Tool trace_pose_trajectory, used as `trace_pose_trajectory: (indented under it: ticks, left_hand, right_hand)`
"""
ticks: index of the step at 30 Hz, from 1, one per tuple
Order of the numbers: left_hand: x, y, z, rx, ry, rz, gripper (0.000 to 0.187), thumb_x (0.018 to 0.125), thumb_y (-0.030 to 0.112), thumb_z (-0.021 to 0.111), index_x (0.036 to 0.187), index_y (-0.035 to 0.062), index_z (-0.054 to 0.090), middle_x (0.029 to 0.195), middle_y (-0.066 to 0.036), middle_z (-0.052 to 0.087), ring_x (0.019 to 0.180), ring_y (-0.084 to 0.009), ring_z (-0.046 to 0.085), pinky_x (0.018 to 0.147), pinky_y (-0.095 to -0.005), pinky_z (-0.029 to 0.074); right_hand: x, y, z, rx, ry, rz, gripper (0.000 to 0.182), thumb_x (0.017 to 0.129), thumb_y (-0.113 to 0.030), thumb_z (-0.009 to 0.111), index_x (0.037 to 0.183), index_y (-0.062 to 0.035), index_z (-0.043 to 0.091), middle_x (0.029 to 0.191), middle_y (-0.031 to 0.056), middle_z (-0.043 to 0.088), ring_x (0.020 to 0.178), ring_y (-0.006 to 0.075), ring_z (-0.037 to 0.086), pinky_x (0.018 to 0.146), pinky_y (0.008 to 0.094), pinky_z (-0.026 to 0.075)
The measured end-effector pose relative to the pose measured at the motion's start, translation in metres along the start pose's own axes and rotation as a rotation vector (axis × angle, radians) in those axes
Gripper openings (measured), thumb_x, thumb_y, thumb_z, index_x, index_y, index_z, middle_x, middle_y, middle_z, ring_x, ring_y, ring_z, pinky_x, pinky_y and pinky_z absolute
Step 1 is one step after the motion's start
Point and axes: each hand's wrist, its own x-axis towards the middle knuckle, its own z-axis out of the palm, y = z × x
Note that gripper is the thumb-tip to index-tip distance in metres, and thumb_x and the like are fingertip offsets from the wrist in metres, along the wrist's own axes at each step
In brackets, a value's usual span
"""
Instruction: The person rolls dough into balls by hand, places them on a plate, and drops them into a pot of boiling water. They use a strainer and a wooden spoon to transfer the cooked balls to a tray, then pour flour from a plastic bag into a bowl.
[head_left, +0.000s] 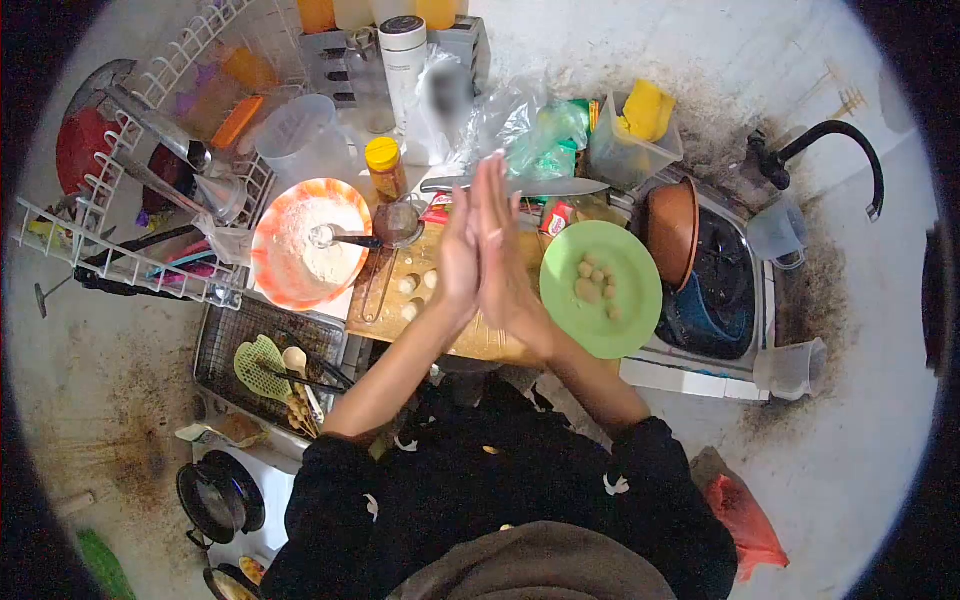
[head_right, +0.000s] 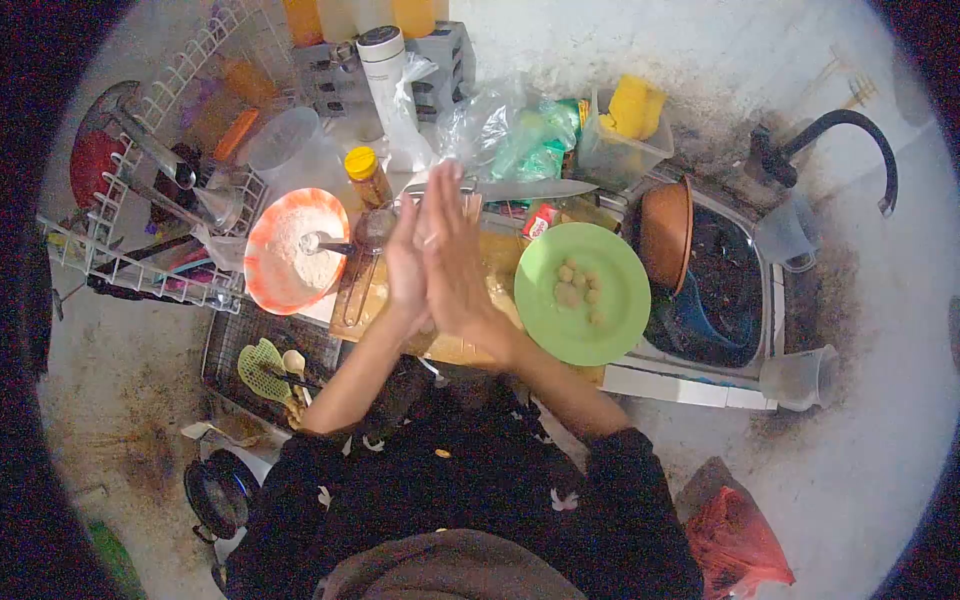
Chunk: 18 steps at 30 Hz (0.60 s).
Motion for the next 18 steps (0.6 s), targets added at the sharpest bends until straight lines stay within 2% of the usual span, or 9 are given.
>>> trace_pose_trajectory:
  ticks: [3, 5, 7, 9, 10, 13, 15, 17, 18]
  left_hand:
    - [-0.009, -0.014, -0.002, -0.043, -0.021, -0.175, 0.058, 0.09, 0.041, 0.027, 0.134, 0.0045, 0.014, 0.138, -0.007, 0.019, 0.126, -0.0188, 0.02, 0.103, -0.0326, 0.016]
    - [-0.015, 0.003, 0.026, 0.238, -0.014, 0.184, 0.059, 0.09, 0.042, 0.023, 0.135, 0.0055, 0.01, 0.139, -0.008, 0.016, 0.128, -0.0197, 0.013, 0.104, -0.0323, 0.012]
    - [-0.012, 0.006, 0.026, 0.372, -0.021, 0.367, 0.059, 0.091, 0.042, 0.02, 0.135, 0.006, 0.009, 0.14, -0.008, 0.015, 0.129, -0.0201, 0.01, 0.105, -0.0321, 0.009]
    - [-0.005, 0.001, -0.005, -0.202, 0.007, -0.132, 0.058, 0.091, 0.041, 0.022, 0.135, 0.0049, 0.01, 0.139, -0.008, 0.016, 0.129, -0.0203, 0.013, 0.105, -0.0318, 0.01]
    - [-0.004, -0.002, -0.011, -0.253, -0.14, -0.108, 0.057, 0.091, 0.039, 0.022, 0.134, 0.0032, 0.011, 0.139, -0.008, 0.016, 0.128, -0.0211, 0.014, 0.105, -0.0317, 0.011]
    - [-0.022, -0.022, -0.006, 0.06, -0.02, -0.332, 0.058, 0.091, 0.04, 0.022, 0.134, 0.0016, 0.011, 0.139, -0.009, 0.015, 0.128, -0.021, 0.014, 0.105, -0.0314, 0.011]
    - [-0.02, -0.034, -0.011, 0.119, -0.048, -0.267, 0.058, 0.091, 0.04, 0.021, 0.134, 0.0019, 0.011, 0.139, -0.009, 0.014, 0.128, -0.0195, 0.013, 0.105, -0.031, 0.01]
    - [-0.009, -0.034, -0.021, 0.466, -0.188, 0.249, 0.06, 0.091, 0.042, 0.019, 0.134, 0.0018, 0.009, 0.14, -0.009, 0.011, 0.129, -0.0188, 0.01, 0.105, -0.0302, 0.009]
    - [-0.014, -0.011, -0.006, -0.065, -0.058, -0.144, 0.061, 0.09, 0.044, 0.018, 0.134, 0.0026, 0.008, 0.141, -0.009, 0.009, 0.129, -0.0199, 0.009, 0.105, -0.0296, 0.007]
  right_hand:
    - [0.013, -0.012, -0.009, -0.051, 0.099, 0.034, 0.066, 0.087, -0.047, 0.007, 0.134, -0.0008, 0.008, 0.14, 0.0189, 0.004, 0.13, 0.0297, 0.002, 0.103, 0.043, -0.002]
    - [0.014, -0.015, -0.009, -0.023, 0.168, 0.031, 0.066, 0.087, -0.047, 0.007, 0.134, -0.0008, 0.008, 0.14, 0.0189, 0.004, 0.13, 0.0299, 0.002, 0.103, 0.0424, -0.002]
    - [0.002, -0.013, -0.002, -0.134, -0.117, 0.074, 0.064, 0.087, -0.045, 0.008, 0.134, -0.0018, 0.008, 0.14, 0.0174, 0.003, 0.13, 0.0284, 0.002, 0.103, 0.0412, -0.001]
    - [-0.008, -0.016, 0.005, 0.035, 0.039, -0.115, 0.062, 0.088, -0.043, 0.008, 0.135, -0.003, 0.007, 0.141, 0.0153, 0.002, 0.13, 0.0264, 0.001, 0.104, 0.0406, -0.002]
    - [-0.008, -0.002, 0.006, -0.028, 0.066, -0.016, 0.063, 0.087, -0.045, 0.007, 0.135, -0.0036, 0.006, 0.141, 0.0145, 0.002, 0.13, 0.0254, 0.001, 0.104, 0.0402, -0.003]
    - [0.001, -0.001, 0.0, -0.086, 0.114, 0.107, 0.072, 0.084, -0.055, 0.008, 0.135, -0.0043, 0.003, 0.141, 0.013, 0.0, 0.131, 0.0238, -0.001, 0.104, 0.0393, -0.004]
    - [0.003, -0.02, 0.002, 0.047, 0.108, 0.086, 0.076, 0.082, -0.059, 0.008, 0.135, -0.0041, 0.003, 0.141, 0.0124, 0.0, 0.131, 0.0235, 0.0, 0.103, 0.0387, -0.004]
    - [0.004, -0.023, 0.001, 0.111, 0.11, 0.075, 0.078, 0.081, -0.061, 0.008, 0.135, -0.004, 0.002, 0.141, 0.0121, 0.0, 0.131, 0.0234, 0.0, 0.103, 0.0384, -0.005]
    - [0.004, -0.021, -0.001, 0.11, 0.121, 0.069, 0.078, 0.081, -0.06, 0.008, 0.135, -0.0033, 0.002, 0.141, 0.0127, 0.0, 0.13, 0.024, 0.0, 0.103, 0.0384, -0.005]
